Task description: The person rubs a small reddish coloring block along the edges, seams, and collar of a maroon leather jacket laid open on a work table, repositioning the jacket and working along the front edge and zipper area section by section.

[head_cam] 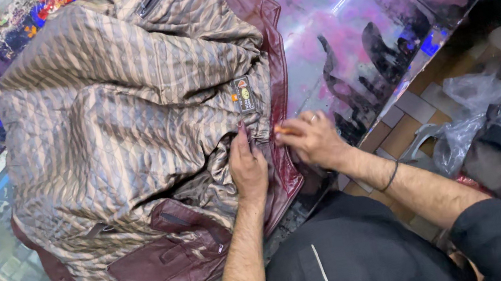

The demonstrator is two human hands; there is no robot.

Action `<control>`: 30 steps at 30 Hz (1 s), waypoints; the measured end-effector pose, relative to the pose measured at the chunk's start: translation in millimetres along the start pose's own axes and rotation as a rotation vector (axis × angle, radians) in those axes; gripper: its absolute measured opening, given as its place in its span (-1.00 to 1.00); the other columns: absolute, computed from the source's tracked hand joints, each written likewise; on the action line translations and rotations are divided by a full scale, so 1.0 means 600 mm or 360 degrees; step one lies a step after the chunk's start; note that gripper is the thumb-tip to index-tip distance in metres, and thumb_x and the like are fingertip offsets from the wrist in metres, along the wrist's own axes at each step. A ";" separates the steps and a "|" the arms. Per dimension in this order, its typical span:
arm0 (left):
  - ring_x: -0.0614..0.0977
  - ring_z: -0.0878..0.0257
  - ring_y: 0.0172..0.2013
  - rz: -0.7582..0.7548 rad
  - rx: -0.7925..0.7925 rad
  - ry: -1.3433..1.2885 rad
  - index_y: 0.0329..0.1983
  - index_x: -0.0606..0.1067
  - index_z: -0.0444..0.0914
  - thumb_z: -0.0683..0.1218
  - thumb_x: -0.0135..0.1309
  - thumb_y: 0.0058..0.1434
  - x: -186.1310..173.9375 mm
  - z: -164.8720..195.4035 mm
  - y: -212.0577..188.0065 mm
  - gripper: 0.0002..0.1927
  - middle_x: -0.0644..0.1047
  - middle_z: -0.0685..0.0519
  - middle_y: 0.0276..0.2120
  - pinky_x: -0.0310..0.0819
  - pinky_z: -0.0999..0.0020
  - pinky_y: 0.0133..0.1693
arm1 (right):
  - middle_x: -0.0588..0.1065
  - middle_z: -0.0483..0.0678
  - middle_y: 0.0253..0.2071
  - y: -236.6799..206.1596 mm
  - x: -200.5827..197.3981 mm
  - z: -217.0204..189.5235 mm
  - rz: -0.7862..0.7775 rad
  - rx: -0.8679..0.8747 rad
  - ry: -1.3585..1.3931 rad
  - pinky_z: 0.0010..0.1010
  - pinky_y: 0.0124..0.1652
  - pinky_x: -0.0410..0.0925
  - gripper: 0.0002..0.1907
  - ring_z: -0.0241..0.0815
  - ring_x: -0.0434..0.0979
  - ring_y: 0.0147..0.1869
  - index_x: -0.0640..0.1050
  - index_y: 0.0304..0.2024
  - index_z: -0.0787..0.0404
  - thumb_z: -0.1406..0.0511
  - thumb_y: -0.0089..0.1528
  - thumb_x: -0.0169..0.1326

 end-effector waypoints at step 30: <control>0.57 -0.12 -0.04 -0.0113 -0.0063 0.0415 0.03 0.52 -0.37 -0.28 0.11 0.01 0.015 0.067 0.050 -0.55 0.53 -0.17 0.02 0.49 0.06 0.01 | 0.46 -0.01 0.29 -0.014 -0.137 0.662 0.0505 0.0931 -0.0339 0.08 0.26 0.10 -0.47 0.17 0.32 0.38 0.44 0.30 0.15 0.29 0.32 0.33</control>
Point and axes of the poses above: each hand's wrist, its own y-axis towards the middle knuckle, its own x-axis out of the palm, z = x × y, the point moved 8 cm from there along y, towards the middle knuckle
